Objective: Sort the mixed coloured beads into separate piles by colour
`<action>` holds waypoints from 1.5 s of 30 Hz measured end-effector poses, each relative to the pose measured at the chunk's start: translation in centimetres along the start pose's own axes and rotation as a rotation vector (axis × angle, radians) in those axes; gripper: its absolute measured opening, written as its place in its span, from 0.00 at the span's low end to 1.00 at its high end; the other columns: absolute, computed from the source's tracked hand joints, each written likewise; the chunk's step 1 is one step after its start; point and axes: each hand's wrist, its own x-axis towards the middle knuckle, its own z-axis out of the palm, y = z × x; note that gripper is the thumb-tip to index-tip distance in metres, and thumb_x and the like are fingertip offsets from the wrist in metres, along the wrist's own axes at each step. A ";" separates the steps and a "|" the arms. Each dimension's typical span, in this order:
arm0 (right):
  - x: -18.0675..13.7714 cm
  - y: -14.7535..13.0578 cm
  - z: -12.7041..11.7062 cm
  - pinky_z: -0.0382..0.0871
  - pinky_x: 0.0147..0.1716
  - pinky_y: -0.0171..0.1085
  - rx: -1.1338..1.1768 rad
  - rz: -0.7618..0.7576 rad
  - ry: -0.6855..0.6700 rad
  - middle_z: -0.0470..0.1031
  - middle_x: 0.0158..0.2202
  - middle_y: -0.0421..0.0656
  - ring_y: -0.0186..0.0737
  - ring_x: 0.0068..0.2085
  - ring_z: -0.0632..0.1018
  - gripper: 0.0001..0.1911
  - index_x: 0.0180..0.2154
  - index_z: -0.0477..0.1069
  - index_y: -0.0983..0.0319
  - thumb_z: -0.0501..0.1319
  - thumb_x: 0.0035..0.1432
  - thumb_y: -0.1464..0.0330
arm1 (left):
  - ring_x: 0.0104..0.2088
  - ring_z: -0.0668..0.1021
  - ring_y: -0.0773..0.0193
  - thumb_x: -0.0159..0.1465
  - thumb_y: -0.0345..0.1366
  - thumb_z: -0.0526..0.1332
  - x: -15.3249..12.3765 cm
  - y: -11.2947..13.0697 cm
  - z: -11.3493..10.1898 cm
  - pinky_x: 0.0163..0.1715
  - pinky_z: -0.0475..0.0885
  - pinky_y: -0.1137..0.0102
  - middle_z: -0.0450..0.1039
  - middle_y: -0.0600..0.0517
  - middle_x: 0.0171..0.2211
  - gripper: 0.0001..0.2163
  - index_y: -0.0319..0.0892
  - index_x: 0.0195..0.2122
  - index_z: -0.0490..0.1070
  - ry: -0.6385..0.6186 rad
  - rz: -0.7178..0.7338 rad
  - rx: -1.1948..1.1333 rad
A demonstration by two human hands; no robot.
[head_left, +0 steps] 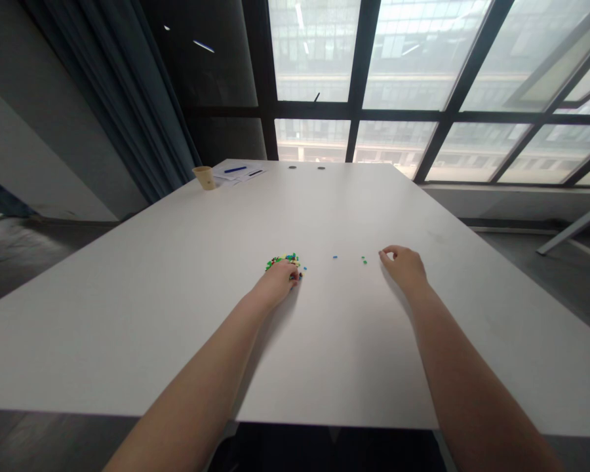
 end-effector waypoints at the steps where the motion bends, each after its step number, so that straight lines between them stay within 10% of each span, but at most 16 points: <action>1: -0.2 -0.4 0.2 0.61 0.28 0.35 0.017 -0.037 -0.008 0.74 0.25 0.44 0.39 0.28 0.73 0.14 0.32 0.75 0.60 0.53 0.52 0.62 | 0.33 0.71 0.61 0.48 0.24 0.57 -0.1 0.4 -0.1 0.36 0.63 0.68 0.71 0.49 0.28 0.05 0.40 0.22 0.71 0.012 -0.005 -0.039; 16: -4.3 -6.4 0.5 0.63 0.31 0.34 0.482 -0.562 -0.093 0.74 0.28 0.42 0.35 0.28 0.70 0.10 0.33 0.74 0.60 0.54 0.55 0.67 | 0.26 0.72 0.76 0.51 0.30 0.66 -0.5 3.7 2.4 0.31 0.67 0.79 0.72 0.52 0.28 0.06 0.37 0.30 0.72 -0.313 -0.431 -1.555; 41: -5.3 -7.5 -0.6 0.60 0.30 0.32 0.549 -0.806 -0.132 0.70 0.23 0.39 0.32 0.26 0.67 0.07 0.34 0.73 0.59 0.58 0.53 0.70 | 0.28 0.70 0.76 0.46 0.35 0.69 -0.6 3.3 2.5 0.30 0.63 0.79 0.71 0.54 0.31 0.15 0.41 0.36 0.72 -0.368 -0.262 -1.493; 45: -3.8 -6.1 -0.6 0.62 0.32 0.33 0.487 -0.691 -0.127 0.73 0.28 0.41 0.33 0.28 0.70 0.09 0.35 0.74 0.59 0.56 0.54 0.68 | 0.31 0.72 0.71 0.52 0.38 0.65 -0.2 2.7 2.3 0.34 0.66 0.74 0.73 0.51 0.35 0.12 0.41 0.37 0.71 -0.205 -0.225 -1.197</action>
